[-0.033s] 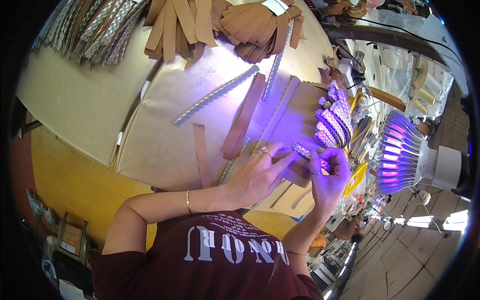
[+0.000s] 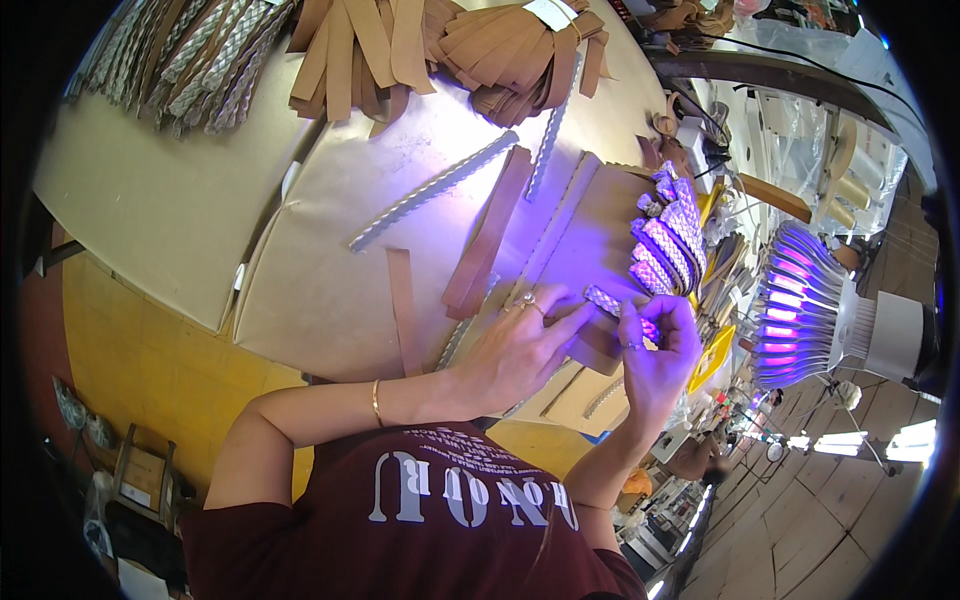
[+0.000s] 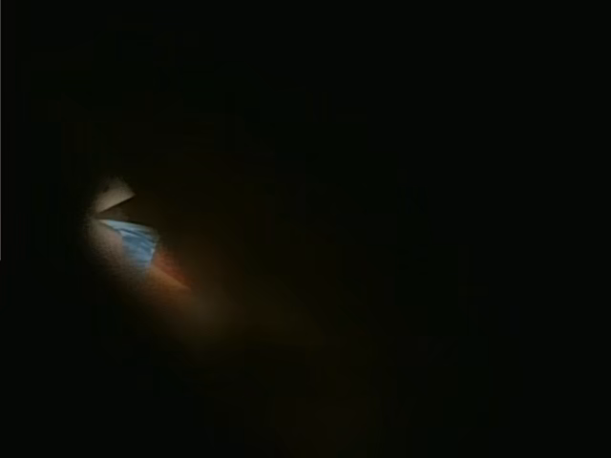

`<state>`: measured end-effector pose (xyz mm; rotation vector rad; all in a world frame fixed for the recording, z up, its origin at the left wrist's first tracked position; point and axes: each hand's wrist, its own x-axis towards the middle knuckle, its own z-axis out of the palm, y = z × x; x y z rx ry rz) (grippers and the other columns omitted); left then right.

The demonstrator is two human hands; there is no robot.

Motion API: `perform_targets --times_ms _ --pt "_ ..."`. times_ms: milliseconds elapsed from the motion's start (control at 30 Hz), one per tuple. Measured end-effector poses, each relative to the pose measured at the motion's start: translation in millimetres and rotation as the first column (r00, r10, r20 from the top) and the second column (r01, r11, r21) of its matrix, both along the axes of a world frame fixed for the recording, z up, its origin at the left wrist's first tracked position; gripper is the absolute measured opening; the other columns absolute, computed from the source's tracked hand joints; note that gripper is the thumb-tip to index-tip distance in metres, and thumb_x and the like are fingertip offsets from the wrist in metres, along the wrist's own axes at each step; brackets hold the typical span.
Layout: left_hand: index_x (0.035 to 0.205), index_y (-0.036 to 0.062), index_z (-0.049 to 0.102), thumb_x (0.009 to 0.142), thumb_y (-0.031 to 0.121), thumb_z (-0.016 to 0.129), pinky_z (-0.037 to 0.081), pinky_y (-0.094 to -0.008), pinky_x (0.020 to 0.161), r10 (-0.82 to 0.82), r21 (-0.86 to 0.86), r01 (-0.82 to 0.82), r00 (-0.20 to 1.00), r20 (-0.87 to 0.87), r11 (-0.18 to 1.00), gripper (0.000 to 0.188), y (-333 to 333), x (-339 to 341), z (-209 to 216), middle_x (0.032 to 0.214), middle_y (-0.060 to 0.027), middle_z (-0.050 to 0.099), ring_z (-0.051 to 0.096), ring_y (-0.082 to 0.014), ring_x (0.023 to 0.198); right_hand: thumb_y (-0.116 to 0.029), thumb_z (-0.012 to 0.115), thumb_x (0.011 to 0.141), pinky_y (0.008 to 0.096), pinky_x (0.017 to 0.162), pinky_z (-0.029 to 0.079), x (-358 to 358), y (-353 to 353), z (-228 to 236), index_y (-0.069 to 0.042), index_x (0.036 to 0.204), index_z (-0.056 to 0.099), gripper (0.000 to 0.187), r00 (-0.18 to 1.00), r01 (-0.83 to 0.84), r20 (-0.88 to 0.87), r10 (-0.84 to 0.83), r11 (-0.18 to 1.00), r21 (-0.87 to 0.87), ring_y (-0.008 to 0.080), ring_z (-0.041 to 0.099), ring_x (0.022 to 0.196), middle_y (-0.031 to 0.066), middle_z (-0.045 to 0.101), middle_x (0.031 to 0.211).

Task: The person wraps braided rope around a cardboard form, secures it with a paper strip, and repeats the process with additional rope segments. The person handles rope and paper strips by hand on a workbench under a purple lamp.

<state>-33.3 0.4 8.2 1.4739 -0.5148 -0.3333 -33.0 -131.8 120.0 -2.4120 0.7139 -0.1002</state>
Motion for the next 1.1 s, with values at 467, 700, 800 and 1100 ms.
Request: perform_targets --times_ms 467,700,800,1100 --pt "0.134 0.0046 0.055 0.089 0.004 0.063 0.050 -0.0409 0.086 0.041 -0.009 -0.042 0.995 -0.088 0.999 0.046 -3 6 0 0.121 -0.0193 0.050 0.059 -0.0331 0.103 -0.003 0.072 0.086 0.0207 0.065 0.042 3 -1 -2 -0.003 0.085 0.056 0.015 1.000 0.007 -0.001 -0.007 0.999 0.045 0.0041 0.049 0.072 -0.0018 0.056 0.080" --pt "0.135 0.0049 0.054 0.089 0.006 0.064 0.050 -0.0397 0.083 0.002 0.054 -0.003 1.000 0.031 0.999 0.047 -5 12 3 0.118 -0.0191 0.052 0.058 -0.0320 0.093 -0.009 0.075 0.084 0.0241 0.062 0.044 -3 -11 -3 -0.001 0.088 0.061 0.017 0.995 -0.098 -0.052 0.088 0.961 -0.259 0.0065 0.050 0.068 -0.0003 0.058 0.073" --pt "0.134 0.0045 0.056 0.088 0.005 0.065 0.050 -0.0395 0.081 -0.011 0.103 0.005 0.998 0.061 0.995 0.046 -3 13 5 0.119 -0.0193 0.052 0.059 -0.0317 0.092 -0.021 0.080 0.081 0.0313 0.063 0.045 -14 -20 14 -0.001 0.090 0.066 0.026 0.991 -0.101 -0.123 0.055 0.906 -0.412 0.0153 0.055 0.064 0.0055 0.062 0.071" --pt "0.130 0.0022 0.059 0.088 0.003 0.065 0.052 -0.0392 0.079 -0.034 0.195 0.006 0.989 0.144 0.981 0.042 -4 15 6 0.118 -0.0205 0.054 0.061 -0.0311 0.092 -0.028 0.074 0.083 0.0361 0.078 0.036 -28 -32 36 -0.008 0.083 0.069 0.021 0.984 -0.154 -0.142 0.104 0.901 -0.405 0.0216 0.061 0.071 0.0045 0.066 0.077"
